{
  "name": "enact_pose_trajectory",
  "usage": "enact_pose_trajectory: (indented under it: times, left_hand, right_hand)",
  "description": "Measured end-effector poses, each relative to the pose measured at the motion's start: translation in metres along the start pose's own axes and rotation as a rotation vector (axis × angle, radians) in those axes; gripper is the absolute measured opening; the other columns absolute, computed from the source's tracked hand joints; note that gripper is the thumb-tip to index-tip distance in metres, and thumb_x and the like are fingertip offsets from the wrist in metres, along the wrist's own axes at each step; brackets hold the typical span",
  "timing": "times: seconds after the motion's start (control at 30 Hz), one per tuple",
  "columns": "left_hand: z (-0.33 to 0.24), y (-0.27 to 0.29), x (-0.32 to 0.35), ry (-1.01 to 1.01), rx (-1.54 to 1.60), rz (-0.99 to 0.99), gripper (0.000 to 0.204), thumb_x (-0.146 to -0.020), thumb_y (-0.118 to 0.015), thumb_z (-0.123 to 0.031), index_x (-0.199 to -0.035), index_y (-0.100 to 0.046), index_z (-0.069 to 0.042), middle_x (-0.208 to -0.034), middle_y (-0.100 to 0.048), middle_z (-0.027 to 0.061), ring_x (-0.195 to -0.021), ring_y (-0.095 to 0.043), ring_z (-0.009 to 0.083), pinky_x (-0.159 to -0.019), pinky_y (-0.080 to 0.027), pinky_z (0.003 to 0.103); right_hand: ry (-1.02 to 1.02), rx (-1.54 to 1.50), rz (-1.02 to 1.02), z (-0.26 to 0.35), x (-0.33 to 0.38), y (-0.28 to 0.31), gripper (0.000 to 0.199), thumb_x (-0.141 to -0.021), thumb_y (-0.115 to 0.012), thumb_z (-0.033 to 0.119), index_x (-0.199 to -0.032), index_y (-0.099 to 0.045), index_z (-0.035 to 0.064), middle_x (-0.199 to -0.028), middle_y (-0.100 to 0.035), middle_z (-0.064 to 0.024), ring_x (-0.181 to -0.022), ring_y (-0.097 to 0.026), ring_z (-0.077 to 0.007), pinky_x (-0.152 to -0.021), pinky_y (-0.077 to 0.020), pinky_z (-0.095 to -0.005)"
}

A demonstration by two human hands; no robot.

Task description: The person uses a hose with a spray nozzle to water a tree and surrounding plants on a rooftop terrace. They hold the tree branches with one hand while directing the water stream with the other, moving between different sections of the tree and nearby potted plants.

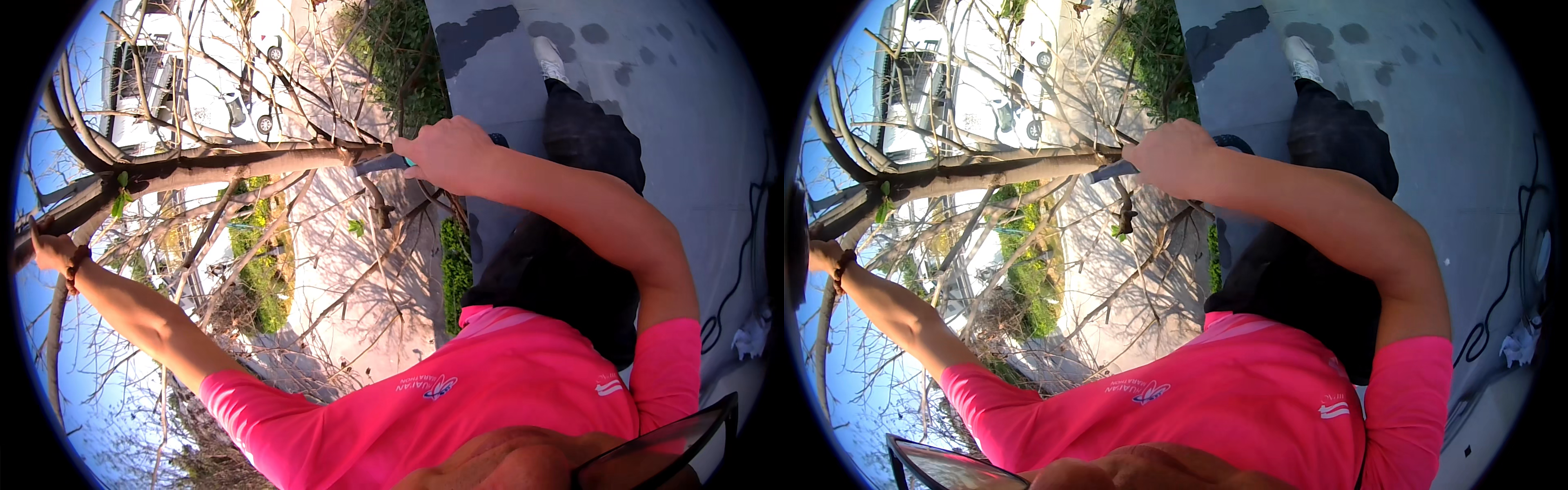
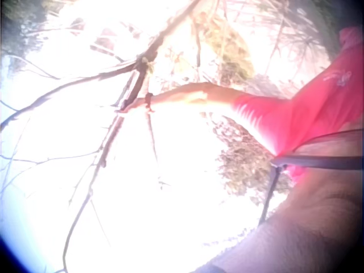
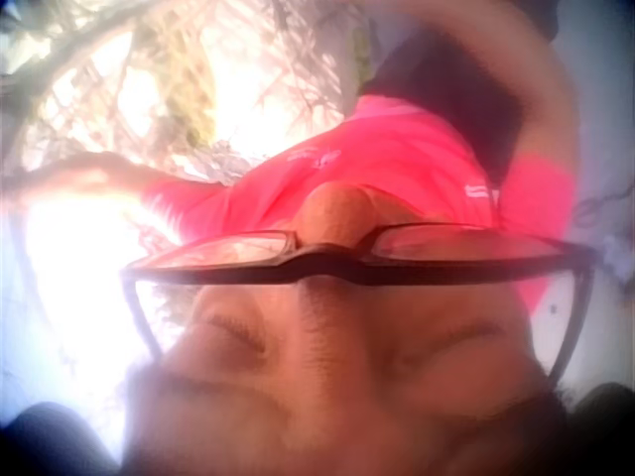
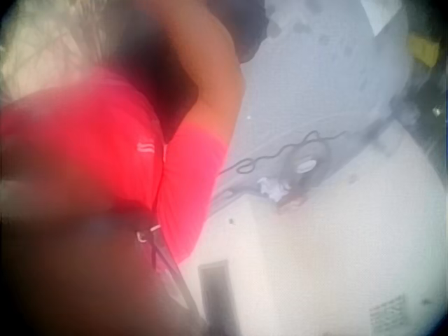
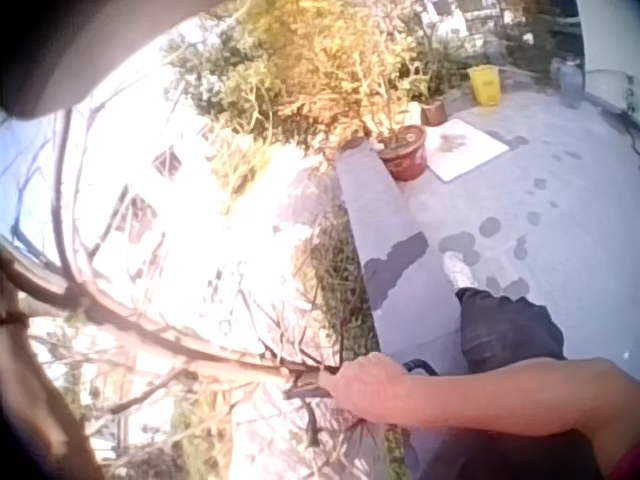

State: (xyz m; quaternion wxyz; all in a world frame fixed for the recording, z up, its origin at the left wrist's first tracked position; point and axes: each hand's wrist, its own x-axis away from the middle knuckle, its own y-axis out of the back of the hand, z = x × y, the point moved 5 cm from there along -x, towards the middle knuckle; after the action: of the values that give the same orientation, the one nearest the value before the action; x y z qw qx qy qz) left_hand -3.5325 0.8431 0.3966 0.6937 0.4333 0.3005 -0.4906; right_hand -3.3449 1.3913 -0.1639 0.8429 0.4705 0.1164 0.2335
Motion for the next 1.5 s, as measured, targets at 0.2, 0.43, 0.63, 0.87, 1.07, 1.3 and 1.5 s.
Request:
enact_pose_trajectory:
  times: [0.2, 0.43, 0.63, 0.87, 1.07, 1.3, 1.5]
  left_hand:
    - [-0.011, 0.000, 0.001, 0.556, 0.614, -0.159, 0.028, -0.086, -0.077, -0.012, -0.114, -0.077, -0.006, -0.090, -0.078, 0.0105, -0.081, -0.069, 0.0176, -0.080, -0.057, 0.033]
    - [-0.007, 0.006, -0.005, 0.005, -0.021, 0.029, 0.053, -0.079, -0.067, 0.003, -0.129, -0.072, -0.014, -0.093, -0.080, 0.0078, -0.087, -0.073, 0.0169, -0.085, -0.059, 0.031]
    - [0.016, -0.011, -0.001, 0.329, 0.433, -0.071, 0.050, -0.087, -0.062, 0.001, -0.132, -0.073, -0.019, -0.095, -0.079, 0.0071, -0.086, -0.072, 0.0147, -0.087, -0.058, 0.029]
    - [0.002, -0.005, 0.000, 0.013, 0.108, -0.024, 0.033, -0.091, -0.068, -0.008, -0.121, -0.079, -0.015, -0.091, -0.078, 0.0091, -0.084, -0.070, 0.0145, -0.086, -0.057, 0.030]
    - [-0.013, -0.022, 0.007, 0.830, 0.845, -0.182, 0.019, -0.087, -0.078, -0.014, -0.104, -0.080, -0.006, -0.086, -0.077, 0.0105, -0.079, -0.069, 0.0165, -0.082, -0.056, 0.032]
    - [0.006, 0.007, -0.006, 0.120, 0.261, -0.082, 0.020, -0.091, -0.076, -0.017, -0.104, -0.081, -0.003, -0.085, -0.078, 0.0100, -0.078, -0.068, 0.0158, -0.083, -0.056, 0.033]
    - [-0.032, -0.026, 0.009, 0.820, 0.858, -0.193, 0.022, -0.092, -0.072, -0.013, -0.112, -0.081, -0.010, -0.094, -0.079, 0.0095, -0.084, -0.069, 0.0138, -0.085, -0.056, 0.033]
  right_hand:
    - [-0.022, 0.044, -0.033, -0.009, 0.001, 0.002, 0.038, -0.098, -0.067, 0.042, -0.121, -0.063, 0.0114, -0.088, -0.073, -0.0138, -0.087, -0.073, -0.0372, -0.072, -0.0566, -0.0500]
    - [0.013, 0.006, 0.074, 0.003, 0.007, -0.003, 0.039, -0.098, -0.068, 0.042, -0.121, -0.062, 0.0112, -0.089, -0.073, -0.0140, -0.088, -0.074, -0.0371, -0.072, -0.0572, -0.0499]
    - [-0.056, 0.003, -0.056, -0.003, 0.008, 0.004, 0.039, -0.098, -0.067, 0.042, -0.121, -0.062, 0.0109, -0.088, -0.072, -0.0151, -0.086, -0.073, -0.0379, -0.071, -0.0569, -0.0503]
    - [0.046, -0.005, 0.049, 0.006, 0.009, -0.002, 0.040, -0.098, -0.066, 0.043, -0.122, -0.060, 0.0120, -0.088, -0.071, -0.0154, -0.082, -0.073, -0.0379, -0.071, -0.0564, -0.0504]
    - [-0.117, 0.020, -0.143, -0.014, 0.003, 0.012, 0.036, -0.097, -0.068, 0.042, -0.115, -0.064, 0.0103, -0.085, -0.071, -0.0155, -0.087, -0.073, -0.0375, -0.071, -0.0558, -0.0503]
    - [0.077, 0.021, 0.204, 0.008, 0.008, -0.017, 0.036, -0.098, -0.068, 0.040, -0.118, -0.064, 0.0101, -0.086, -0.072, -0.0156, -0.088, -0.073, -0.0375, -0.072, -0.0557, -0.0510]
    - [-0.114, -0.002, -0.093, -0.011, 0.003, 0.014, 0.036, -0.097, -0.069, 0.039, -0.117, -0.064, 0.0093, -0.088, -0.073, -0.0143, -0.089, -0.073, -0.0370, -0.076, -0.0565, -0.0503]
